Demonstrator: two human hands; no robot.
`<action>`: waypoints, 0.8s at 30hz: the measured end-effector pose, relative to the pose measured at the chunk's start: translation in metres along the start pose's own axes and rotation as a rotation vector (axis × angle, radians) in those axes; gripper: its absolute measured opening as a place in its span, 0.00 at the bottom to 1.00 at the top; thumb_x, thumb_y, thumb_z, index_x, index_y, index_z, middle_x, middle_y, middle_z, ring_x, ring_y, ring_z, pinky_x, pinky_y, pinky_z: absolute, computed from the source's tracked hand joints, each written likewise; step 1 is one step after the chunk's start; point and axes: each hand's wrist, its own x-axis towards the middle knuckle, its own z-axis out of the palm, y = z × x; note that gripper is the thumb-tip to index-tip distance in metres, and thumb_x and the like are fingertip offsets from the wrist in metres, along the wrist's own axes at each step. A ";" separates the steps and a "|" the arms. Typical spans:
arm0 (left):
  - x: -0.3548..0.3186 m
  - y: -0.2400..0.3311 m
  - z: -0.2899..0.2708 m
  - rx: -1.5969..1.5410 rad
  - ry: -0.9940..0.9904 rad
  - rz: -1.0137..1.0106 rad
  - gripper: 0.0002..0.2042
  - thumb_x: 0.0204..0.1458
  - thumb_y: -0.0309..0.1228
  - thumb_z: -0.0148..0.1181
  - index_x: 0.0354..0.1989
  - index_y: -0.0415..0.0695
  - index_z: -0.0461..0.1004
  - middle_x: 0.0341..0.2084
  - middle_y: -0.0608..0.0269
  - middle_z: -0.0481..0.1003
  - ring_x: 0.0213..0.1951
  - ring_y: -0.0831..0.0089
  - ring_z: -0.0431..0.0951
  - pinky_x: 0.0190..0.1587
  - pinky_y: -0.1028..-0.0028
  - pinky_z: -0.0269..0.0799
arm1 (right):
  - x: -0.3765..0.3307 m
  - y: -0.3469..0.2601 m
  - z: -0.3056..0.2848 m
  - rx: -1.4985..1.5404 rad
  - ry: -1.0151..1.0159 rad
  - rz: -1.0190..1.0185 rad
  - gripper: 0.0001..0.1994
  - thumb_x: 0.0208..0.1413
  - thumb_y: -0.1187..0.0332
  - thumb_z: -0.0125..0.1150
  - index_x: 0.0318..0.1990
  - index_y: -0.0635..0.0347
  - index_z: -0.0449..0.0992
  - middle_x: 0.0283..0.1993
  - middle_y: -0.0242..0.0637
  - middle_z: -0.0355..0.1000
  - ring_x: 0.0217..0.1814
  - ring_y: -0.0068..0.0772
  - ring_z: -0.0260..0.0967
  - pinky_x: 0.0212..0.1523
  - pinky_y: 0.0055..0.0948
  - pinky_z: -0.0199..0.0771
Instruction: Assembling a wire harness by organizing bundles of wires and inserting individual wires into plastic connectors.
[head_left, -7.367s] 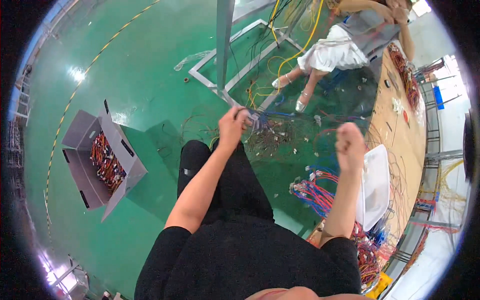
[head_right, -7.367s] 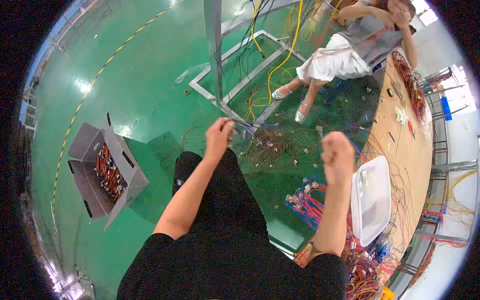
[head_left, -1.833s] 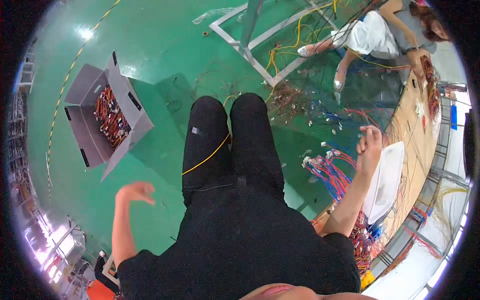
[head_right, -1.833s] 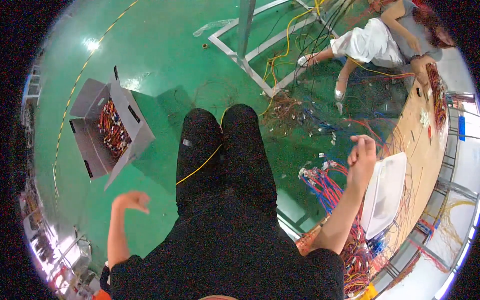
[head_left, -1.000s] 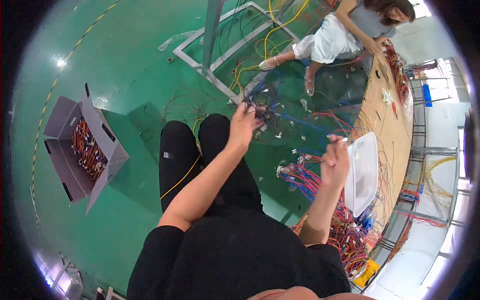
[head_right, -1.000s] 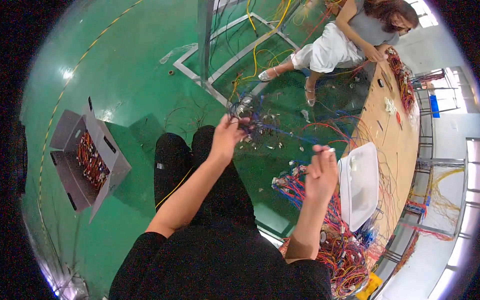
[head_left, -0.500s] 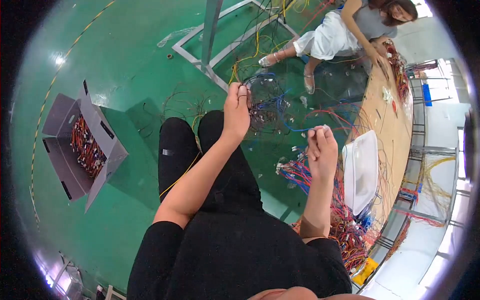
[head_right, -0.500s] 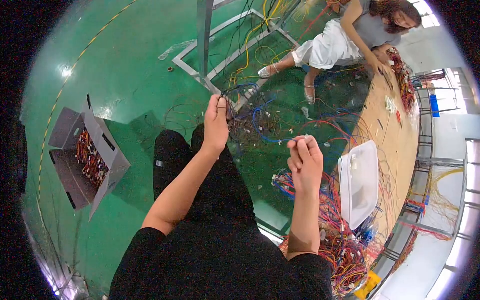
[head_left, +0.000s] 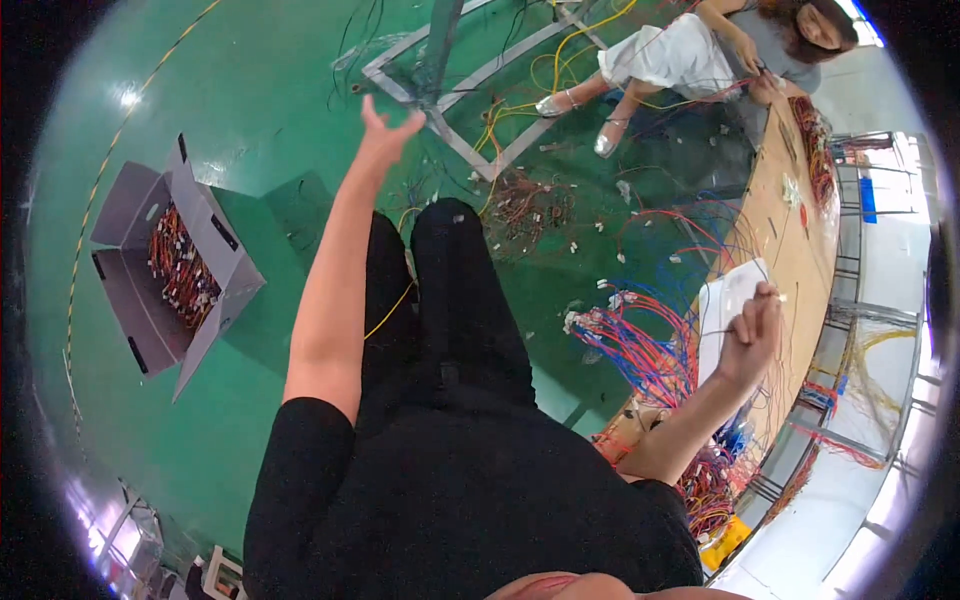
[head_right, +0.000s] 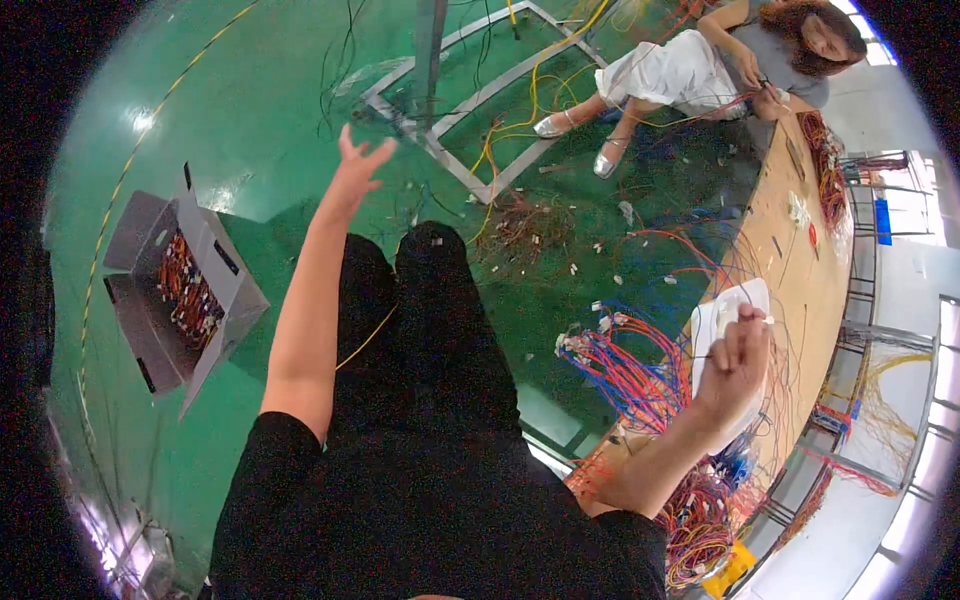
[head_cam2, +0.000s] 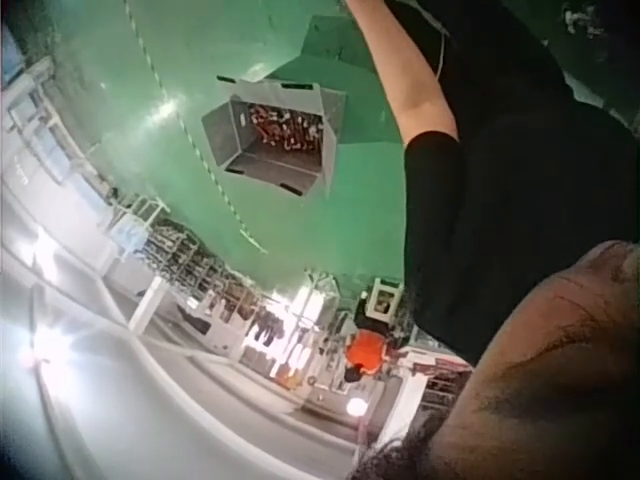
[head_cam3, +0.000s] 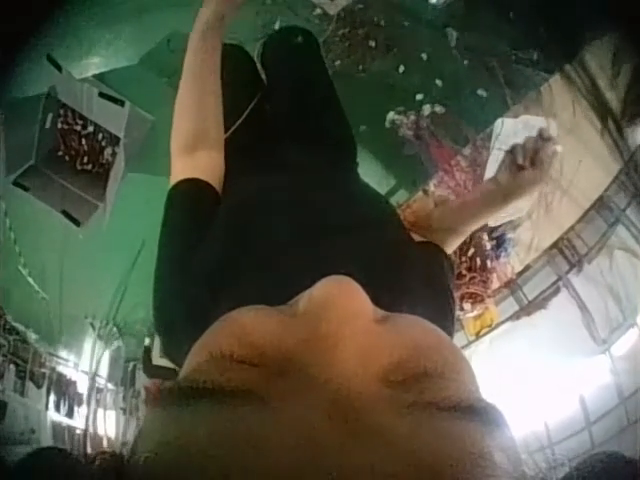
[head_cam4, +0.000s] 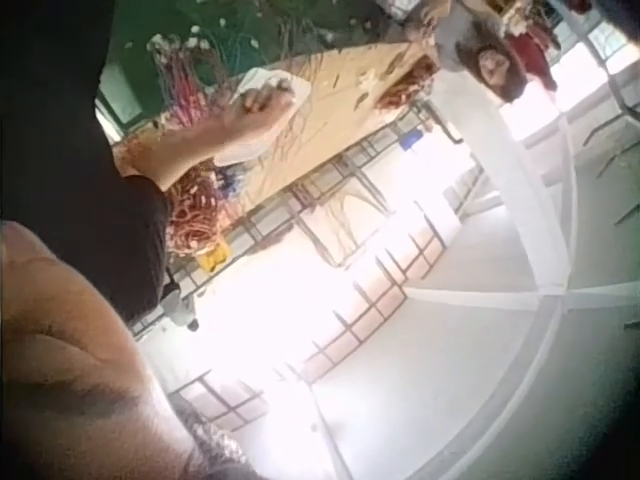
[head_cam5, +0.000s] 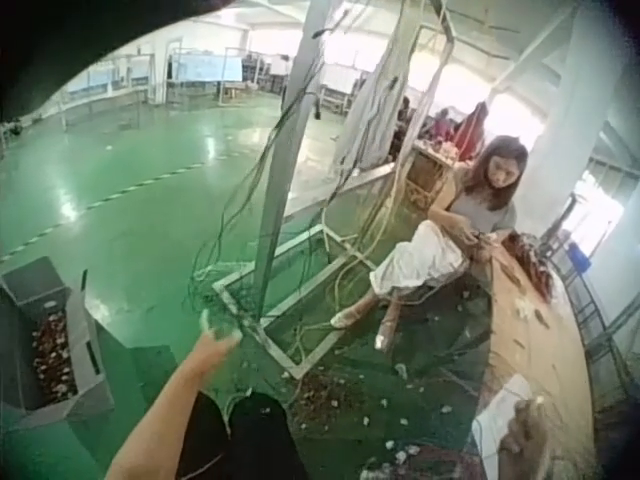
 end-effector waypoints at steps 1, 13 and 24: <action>0.001 -0.005 -0.008 0.009 0.008 0.003 0.24 0.54 0.41 0.55 0.56 0.43 0.61 0.44 0.48 0.72 0.48 0.52 0.72 0.48 0.55 0.69 | -0.003 0.007 0.014 0.010 -0.013 0.020 0.12 0.64 0.68 0.44 0.46 0.69 0.65 0.38 0.33 0.64 0.18 0.09 0.46 0.14 0.09 0.50; -0.187 -0.143 -0.082 1.297 -0.400 0.763 0.08 0.51 0.34 0.54 0.28 0.42 0.72 0.27 0.57 0.72 0.29 0.53 0.75 0.30 0.56 0.69 | -0.069 0.108 0.119 -0.115 -0.369 0.595 0.07 0.59 0.67 0.52 0.38 0.63 0.68 0.31 0.39 0.70 0.16 0.10 0.49 0.13 0.11 0.51; -0.122 -0.006 -0.230 0.061 -0.404 -0.136 0.07 0.59 0.32 0.48 0.41 0.44 0.71 0.24 0.74 0.67 0.29 0.84 0.66 0.32 0.83 0.62 | -0.247 0.233 0.244 -0.084 -2.176 0.302 0.08 0.54 0.67 0.56 0.38 0.60 0.72 0.39 0.40 0.74 0.42 0.41 0.73 0.42 0.37 0.72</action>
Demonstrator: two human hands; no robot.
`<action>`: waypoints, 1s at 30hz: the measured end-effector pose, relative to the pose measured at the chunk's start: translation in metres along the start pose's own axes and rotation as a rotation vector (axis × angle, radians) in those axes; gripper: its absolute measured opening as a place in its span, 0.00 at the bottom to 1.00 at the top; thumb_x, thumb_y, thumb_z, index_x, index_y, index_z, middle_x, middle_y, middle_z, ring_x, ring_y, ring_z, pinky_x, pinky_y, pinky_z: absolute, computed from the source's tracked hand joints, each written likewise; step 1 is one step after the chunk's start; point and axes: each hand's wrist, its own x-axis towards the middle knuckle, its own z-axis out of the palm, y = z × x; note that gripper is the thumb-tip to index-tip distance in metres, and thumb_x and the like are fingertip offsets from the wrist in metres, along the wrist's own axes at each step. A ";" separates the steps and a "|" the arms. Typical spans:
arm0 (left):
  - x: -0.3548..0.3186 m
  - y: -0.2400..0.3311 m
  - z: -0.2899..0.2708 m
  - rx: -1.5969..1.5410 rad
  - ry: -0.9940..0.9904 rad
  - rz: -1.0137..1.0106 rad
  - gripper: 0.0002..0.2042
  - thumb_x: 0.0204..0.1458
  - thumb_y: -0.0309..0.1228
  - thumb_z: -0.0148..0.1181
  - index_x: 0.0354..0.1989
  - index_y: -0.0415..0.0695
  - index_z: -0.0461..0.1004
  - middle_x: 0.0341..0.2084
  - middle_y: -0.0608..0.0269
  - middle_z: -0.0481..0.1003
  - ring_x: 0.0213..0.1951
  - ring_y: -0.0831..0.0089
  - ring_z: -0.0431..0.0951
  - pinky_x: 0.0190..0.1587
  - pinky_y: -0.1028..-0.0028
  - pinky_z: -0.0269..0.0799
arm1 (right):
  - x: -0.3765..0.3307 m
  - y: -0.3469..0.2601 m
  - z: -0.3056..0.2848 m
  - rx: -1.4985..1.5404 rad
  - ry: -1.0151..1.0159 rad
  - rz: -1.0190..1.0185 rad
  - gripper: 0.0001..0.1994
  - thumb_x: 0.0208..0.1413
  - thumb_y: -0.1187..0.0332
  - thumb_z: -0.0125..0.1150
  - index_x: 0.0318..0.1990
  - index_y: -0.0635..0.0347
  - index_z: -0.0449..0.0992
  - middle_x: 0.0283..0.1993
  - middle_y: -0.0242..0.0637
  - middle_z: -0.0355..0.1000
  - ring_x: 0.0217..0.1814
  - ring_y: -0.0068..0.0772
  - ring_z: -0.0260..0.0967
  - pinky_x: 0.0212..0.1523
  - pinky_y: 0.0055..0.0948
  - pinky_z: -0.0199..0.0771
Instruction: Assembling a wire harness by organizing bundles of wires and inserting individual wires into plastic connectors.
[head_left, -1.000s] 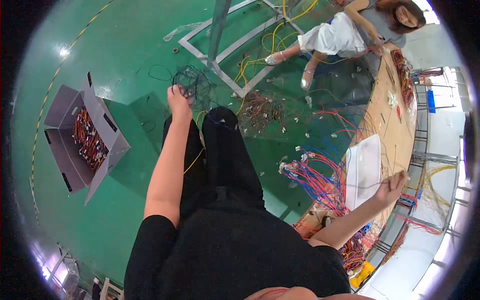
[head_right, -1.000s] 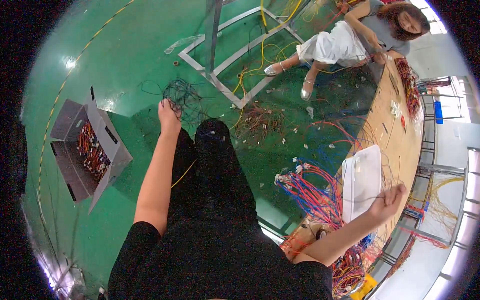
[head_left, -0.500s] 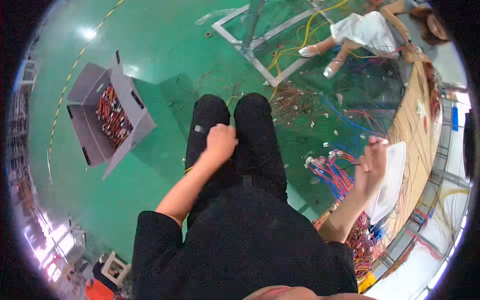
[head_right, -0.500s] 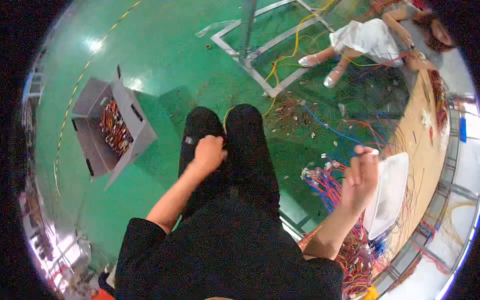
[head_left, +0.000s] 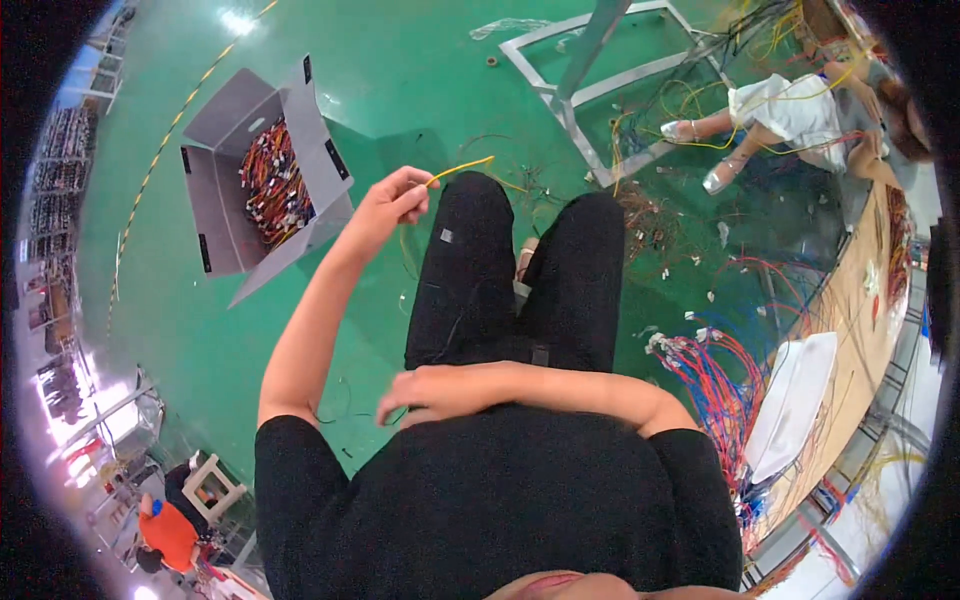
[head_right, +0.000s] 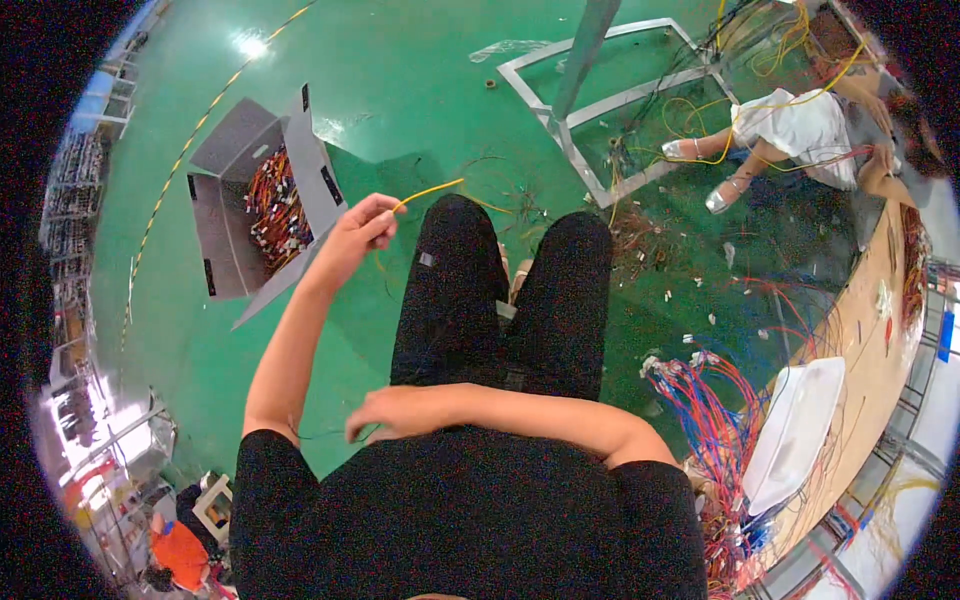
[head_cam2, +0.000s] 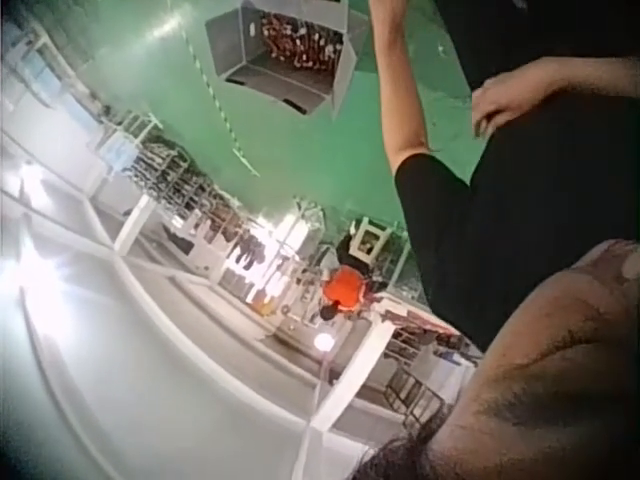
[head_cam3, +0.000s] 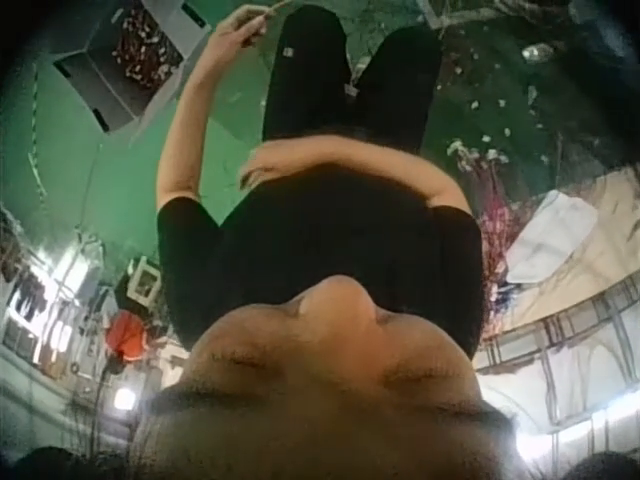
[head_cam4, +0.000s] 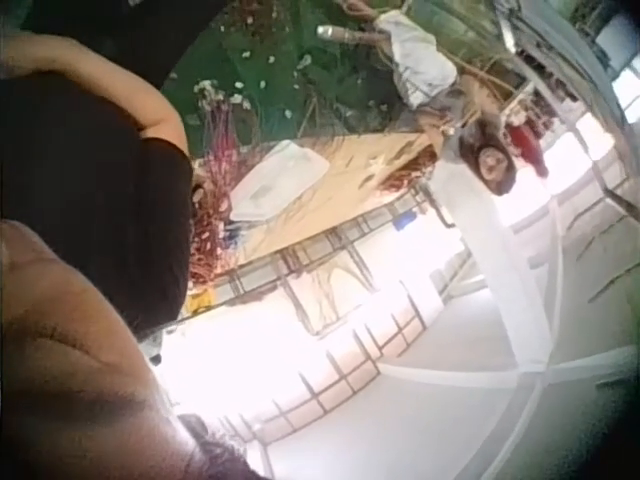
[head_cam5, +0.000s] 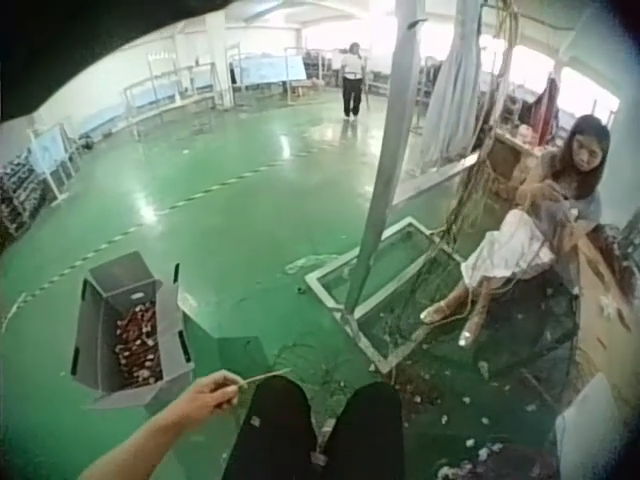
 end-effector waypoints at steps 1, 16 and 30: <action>-0.011 0.010 -0.004 -0.007 0.021 0.036 0.08 0.59 0.32 0.48 0.41 0.45 0.71 0.24 0.74 0.67 0.29 0.84 0.66 0.32 0.83 0.62 | 0.004 0.005 -0.002 -0.032 0.127 -0.010 0.11 0.55 0.64 0.56 0.42 0.60 0.72 0.43 0.41 0.73 0.45 0.41 0.71 0.45 0.36 0.70; -0.329 -0.260 -0.134 0.648 -0.008 -0.742 0.10 0.49 0.39 0.61 0.30 0.45 0.77 0.21 0.66 0.76 0.25 0.77 0.73 0.28 0.70 0.70 | -0.183 0.130 -0.127 1.289 1.554 -0.020 0.13 0.61 0.70 0.48 0.48 0.71 0.68 0.28 0.30 0.69 0.29 0.22 0.67 0.42 0.28 0.72; -0.014 -0.022 0.145 -0.704 -0.232 -0.268 0.23 0.62 0.42 0.40 0.60 0.38 0.59 0.45 0.52 0.74 0.41 0.71 0.76 0.47 0.72 0.69 | -0.111 0.033 -0.018 0.090 0.723 0.366 0.13 0.62 0.67 0.44 0.30 0.64 0.72 0.27 0.38 0.72 0.29 0.28 0.72 0.34 0.30 0.72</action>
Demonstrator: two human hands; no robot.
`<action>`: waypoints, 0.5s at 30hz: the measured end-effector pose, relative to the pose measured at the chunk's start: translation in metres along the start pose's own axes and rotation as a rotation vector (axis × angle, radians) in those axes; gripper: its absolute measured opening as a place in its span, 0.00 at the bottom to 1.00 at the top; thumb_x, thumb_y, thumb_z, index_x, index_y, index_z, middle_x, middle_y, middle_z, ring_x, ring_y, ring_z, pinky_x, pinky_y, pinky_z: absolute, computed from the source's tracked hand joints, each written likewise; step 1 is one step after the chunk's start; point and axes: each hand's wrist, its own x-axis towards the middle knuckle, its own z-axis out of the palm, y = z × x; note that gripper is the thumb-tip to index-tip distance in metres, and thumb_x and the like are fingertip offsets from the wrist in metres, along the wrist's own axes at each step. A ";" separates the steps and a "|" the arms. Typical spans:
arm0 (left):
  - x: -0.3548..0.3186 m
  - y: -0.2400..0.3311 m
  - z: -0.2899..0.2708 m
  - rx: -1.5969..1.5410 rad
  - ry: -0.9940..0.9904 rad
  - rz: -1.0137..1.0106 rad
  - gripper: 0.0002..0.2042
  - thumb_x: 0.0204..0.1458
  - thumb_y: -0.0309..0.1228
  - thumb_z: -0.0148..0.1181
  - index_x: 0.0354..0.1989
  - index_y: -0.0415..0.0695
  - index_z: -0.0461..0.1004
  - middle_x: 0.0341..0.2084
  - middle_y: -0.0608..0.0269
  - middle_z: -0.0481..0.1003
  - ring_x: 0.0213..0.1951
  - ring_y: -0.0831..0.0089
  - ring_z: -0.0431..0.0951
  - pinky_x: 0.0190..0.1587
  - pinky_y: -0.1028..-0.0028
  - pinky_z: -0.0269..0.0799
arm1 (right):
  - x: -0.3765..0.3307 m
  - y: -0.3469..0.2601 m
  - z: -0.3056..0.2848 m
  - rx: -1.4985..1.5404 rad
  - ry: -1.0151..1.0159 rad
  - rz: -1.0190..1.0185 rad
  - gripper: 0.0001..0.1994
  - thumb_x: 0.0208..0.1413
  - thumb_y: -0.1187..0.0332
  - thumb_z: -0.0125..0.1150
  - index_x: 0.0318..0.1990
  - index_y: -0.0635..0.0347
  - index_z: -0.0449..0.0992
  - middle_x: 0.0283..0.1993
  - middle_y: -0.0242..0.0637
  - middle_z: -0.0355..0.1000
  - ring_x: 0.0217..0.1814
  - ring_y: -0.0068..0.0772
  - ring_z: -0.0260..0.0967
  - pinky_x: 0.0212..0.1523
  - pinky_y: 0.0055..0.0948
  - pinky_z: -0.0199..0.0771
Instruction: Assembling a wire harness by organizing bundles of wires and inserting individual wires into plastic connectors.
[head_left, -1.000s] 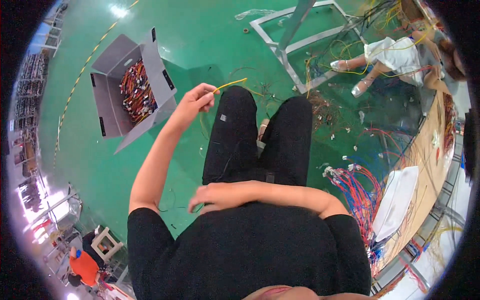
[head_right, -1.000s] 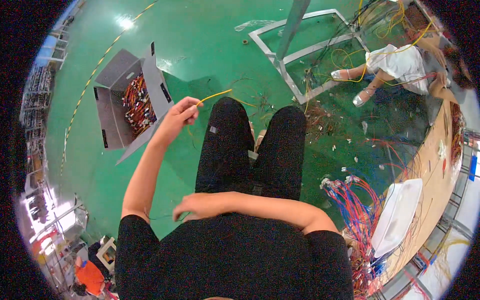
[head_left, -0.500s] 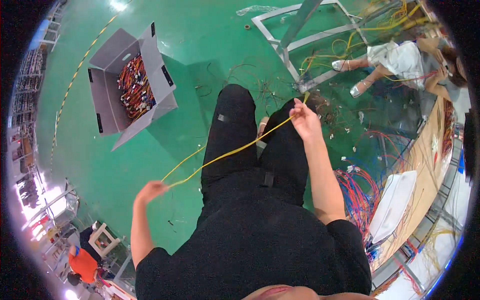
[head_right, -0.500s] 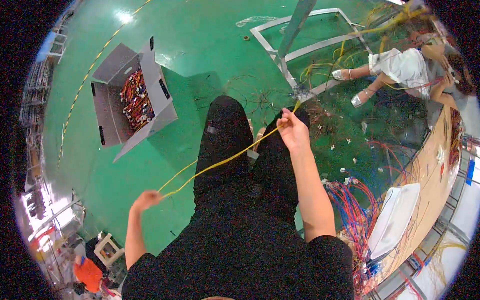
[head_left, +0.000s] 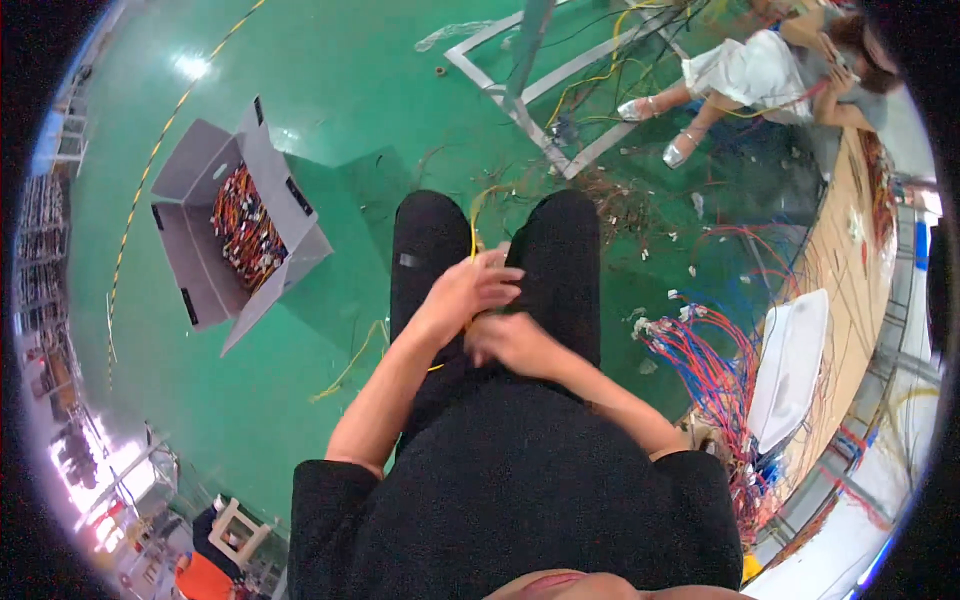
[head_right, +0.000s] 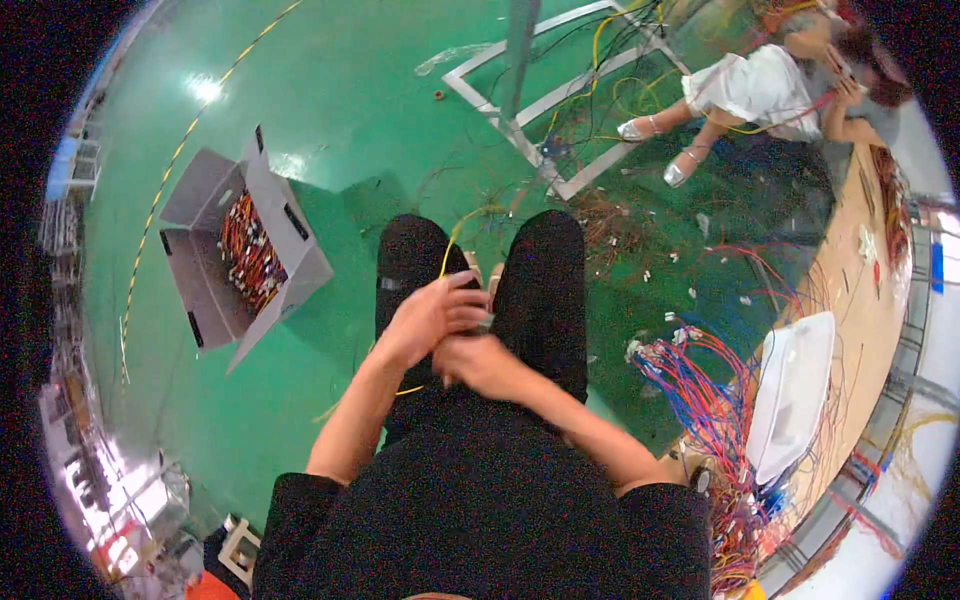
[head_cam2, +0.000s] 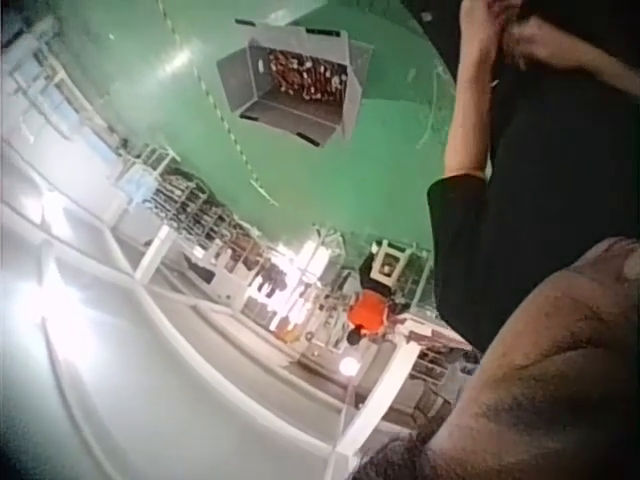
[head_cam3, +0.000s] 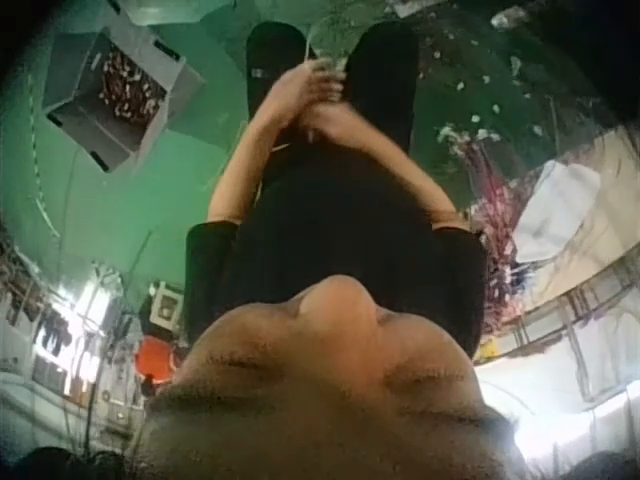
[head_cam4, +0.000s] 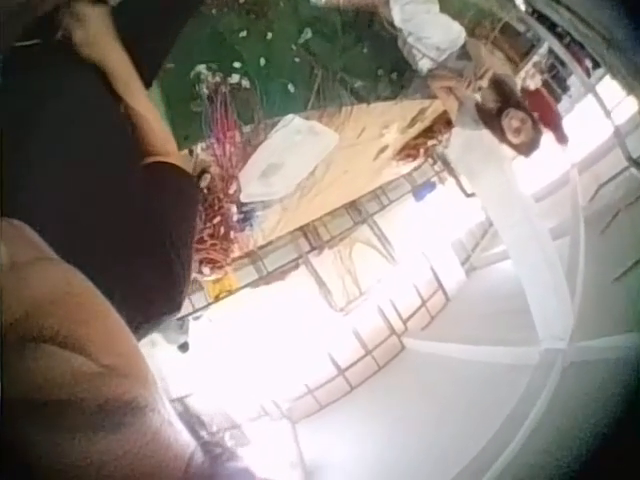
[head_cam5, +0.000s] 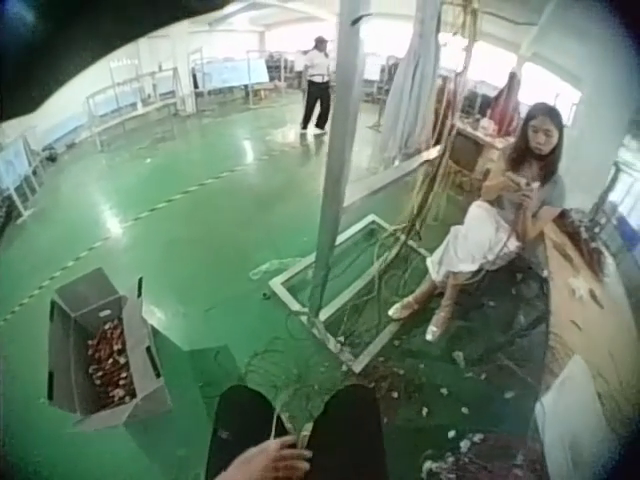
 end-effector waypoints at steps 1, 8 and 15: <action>0.015 0.013 0.014 -0.026 0.035 -0.002 0.21 0.62 0.41 0.39 0.55 0.37 0.62 0.33 0.60 0.75 0.30 0.77 0.73 0.35 0.77 0.70 | -0.004 -0.005 0.003 -0.129 -0.208 0.030 0.13 0.62 0.66 0.43 0.33 0.64 0.74 0.30 0.41 0.74 0.34 0.30 0.74 0.38 0.31 0.72; -0.035 0.028 0.029 0.991 -0.257 0.024 0.20 0.63 0.40 0.37 0.27 0.39 0.70 0.18 0.68 0.65 0.25 0.80 0.63 0.30 0.75 0.64 | 0.002 0.006 -0.049 1.355 0.320 -0.028 0.30 0.63 0.46 0.34 0.57 0.64 0.63 0.51 0.44 0.70 0.50 0.40 0.70 0.54 0.42 0.67; -0.176 -0.009 -0.138 1.685 0.286 -0.400 0.18 0.61 0.40 0.41 0.33 0.39 0.74 0.27 0.53 0.76 0.32 0.57 0.74 0.36 0.63 0.68 | 0.010 0.040 -0.111 1.209 0.751 -0.052 0.12 0.63 0.68 0.45 0.46 0.69 0.69 0.28 0.29 0.66 0.27 0.21 0.63 0.38 0.26 0.71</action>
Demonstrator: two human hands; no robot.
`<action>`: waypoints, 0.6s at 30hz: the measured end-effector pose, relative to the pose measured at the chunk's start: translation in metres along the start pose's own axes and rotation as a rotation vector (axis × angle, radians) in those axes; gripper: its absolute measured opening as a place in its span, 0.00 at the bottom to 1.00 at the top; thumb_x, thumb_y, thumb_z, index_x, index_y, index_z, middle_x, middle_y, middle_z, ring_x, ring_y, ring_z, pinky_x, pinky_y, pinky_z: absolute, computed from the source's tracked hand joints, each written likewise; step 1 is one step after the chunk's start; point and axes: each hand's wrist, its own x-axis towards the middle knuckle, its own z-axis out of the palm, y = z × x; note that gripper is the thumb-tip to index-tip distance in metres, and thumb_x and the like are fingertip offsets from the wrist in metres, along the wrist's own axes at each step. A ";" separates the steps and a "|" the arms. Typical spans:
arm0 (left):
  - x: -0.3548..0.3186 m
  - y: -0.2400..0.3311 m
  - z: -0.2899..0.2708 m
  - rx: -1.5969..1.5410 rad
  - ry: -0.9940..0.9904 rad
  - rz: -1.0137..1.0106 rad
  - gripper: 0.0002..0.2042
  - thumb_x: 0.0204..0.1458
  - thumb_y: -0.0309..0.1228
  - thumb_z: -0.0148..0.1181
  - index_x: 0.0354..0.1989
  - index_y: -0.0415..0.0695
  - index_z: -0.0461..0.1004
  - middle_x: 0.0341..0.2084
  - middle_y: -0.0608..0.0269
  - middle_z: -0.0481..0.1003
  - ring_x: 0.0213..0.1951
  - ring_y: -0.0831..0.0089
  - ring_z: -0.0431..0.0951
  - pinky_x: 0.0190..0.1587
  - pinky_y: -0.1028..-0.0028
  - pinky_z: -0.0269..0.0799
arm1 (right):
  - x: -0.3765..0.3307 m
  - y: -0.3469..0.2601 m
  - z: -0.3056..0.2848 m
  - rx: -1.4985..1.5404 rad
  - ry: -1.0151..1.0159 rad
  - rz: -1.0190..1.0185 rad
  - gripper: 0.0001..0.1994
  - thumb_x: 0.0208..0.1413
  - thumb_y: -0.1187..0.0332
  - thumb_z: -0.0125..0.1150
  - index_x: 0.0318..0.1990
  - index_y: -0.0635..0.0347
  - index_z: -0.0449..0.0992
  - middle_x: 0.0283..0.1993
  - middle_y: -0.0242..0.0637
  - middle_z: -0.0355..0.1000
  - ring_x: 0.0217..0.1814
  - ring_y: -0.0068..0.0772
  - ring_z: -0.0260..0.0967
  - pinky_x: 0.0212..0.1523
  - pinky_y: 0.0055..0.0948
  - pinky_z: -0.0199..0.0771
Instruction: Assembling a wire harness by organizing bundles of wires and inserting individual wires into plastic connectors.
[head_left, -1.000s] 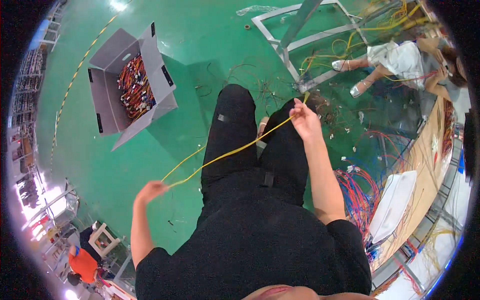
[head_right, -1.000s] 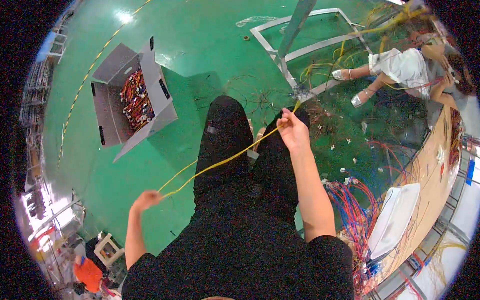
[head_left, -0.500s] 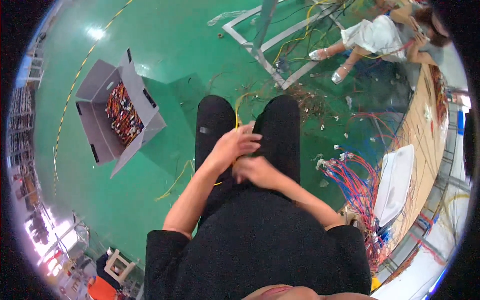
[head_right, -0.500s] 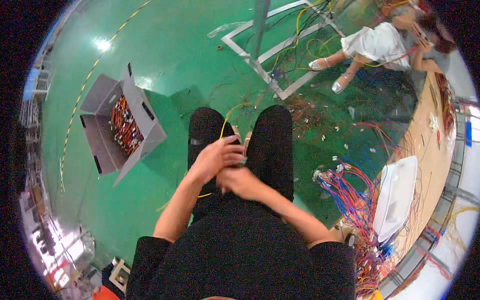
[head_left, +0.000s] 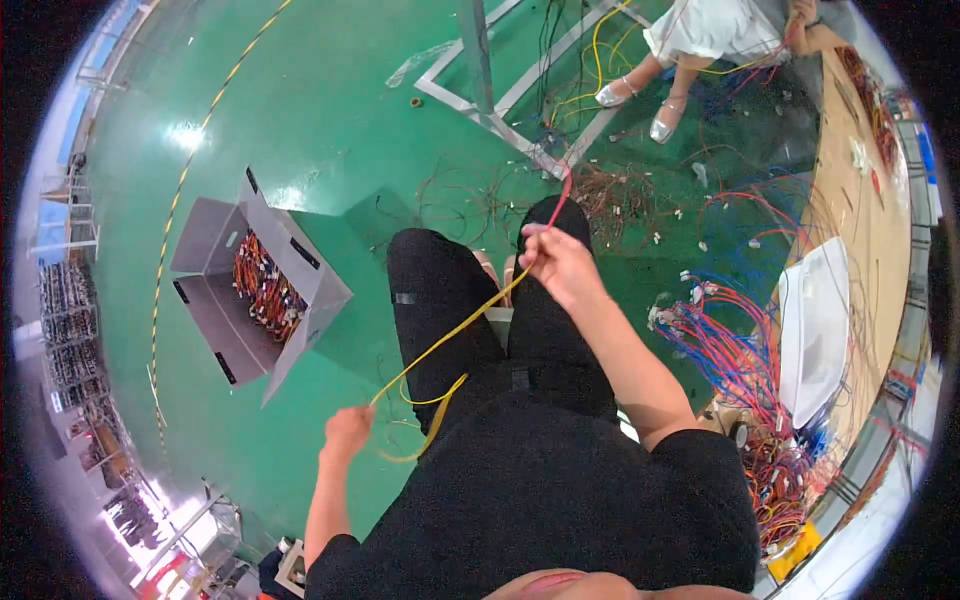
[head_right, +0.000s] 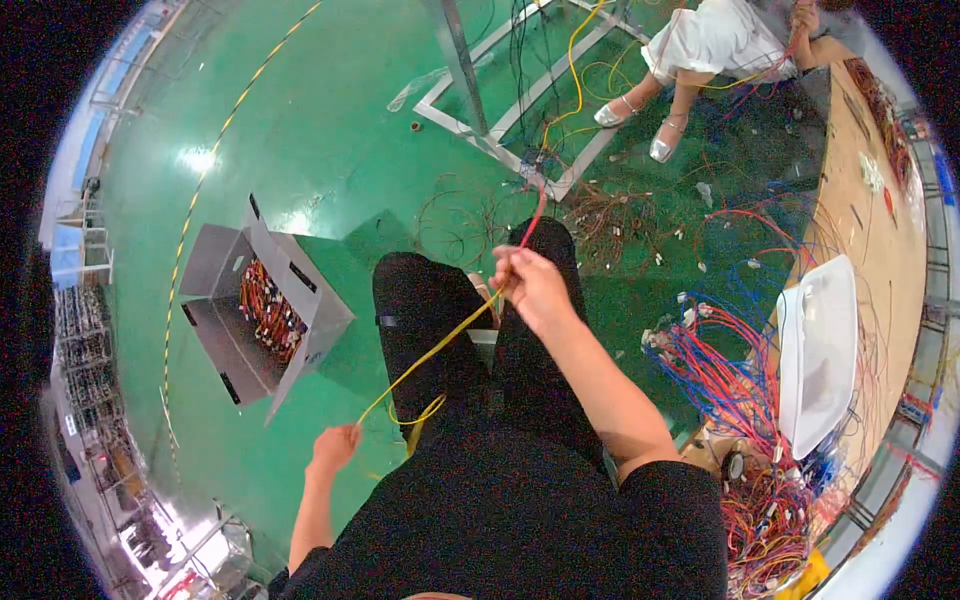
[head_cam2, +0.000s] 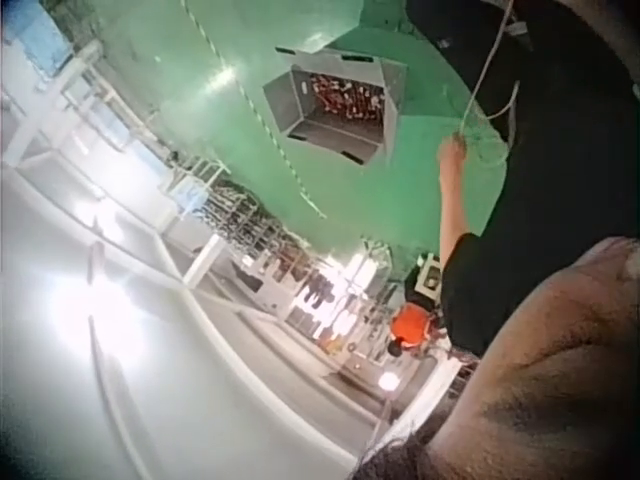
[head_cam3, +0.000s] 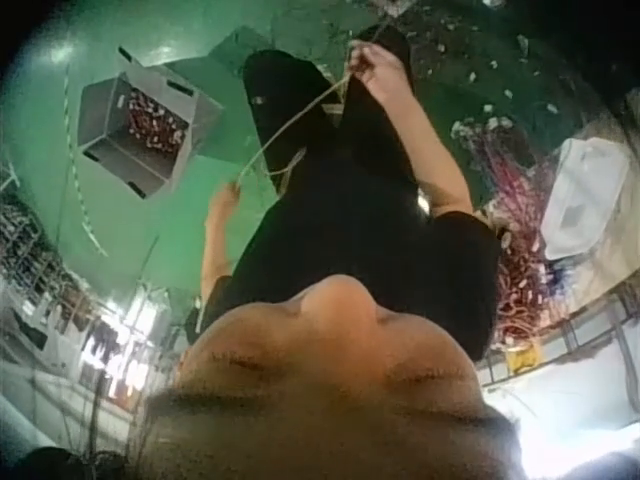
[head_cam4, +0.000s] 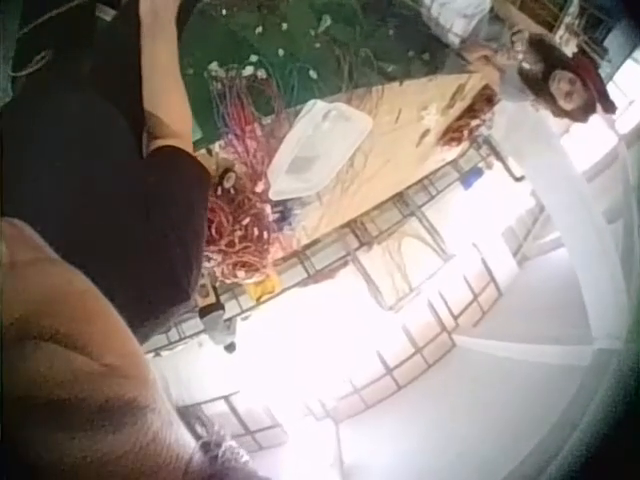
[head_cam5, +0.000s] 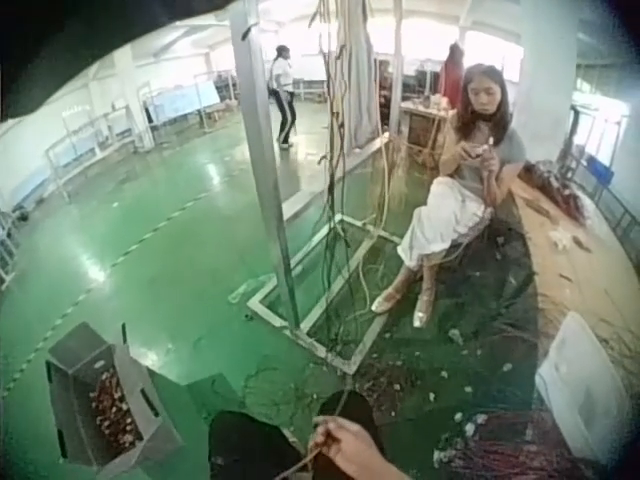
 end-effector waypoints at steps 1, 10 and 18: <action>-0.007 -0.018 0.010 0.314 0.051 -0.090 0.15 0.60 0.38 0.43 0.36 0.41 0.74 0.31 0.53 0.75 0.36 0.56 0.74 0.37 0.62 0.69 | -0.002 0.012 0.000 -0.058 -0.077 0.032 0.11 0.63 0.68 0.45 0.45 0.68 0.69 0.29 0.29 0.66 0.27 0.20 0.62 0.38 0.25 0.71; 0.050 0.231 -0.074 -0.514 0.543 0.662 0.21 0.49 0.24 0.58 0.55 0.46 0.68 0.42 0.55 0.72 0.42 0.63 0.74 0.42 0.71 0.71 | -0.066 0.023 0.030 -0.438 -0.259 0.104 0.11 0.63 0.64 0.46 0.43 0.62 0.69 0.28 0.28 0.67 0.28 0.17 0.64 0.33 0.18 0.68; 0.048 0.311 -0.069 -0.358 0.432 0.862 0.06 0.42 0.20 0.64 0.30 0.39 0.75 0.25 0.60 0.74 0.27 0.70 0.75 0.31 0.75 0.70 | -0.120 -0.015 0.000 -1.173 -0.123 -0.824 0.23 0.55 0.68 0.56 0.57 0.66 0.61 0.55 0.48 0.64 0.57 0.48 0.63 0.59 0.39 0.60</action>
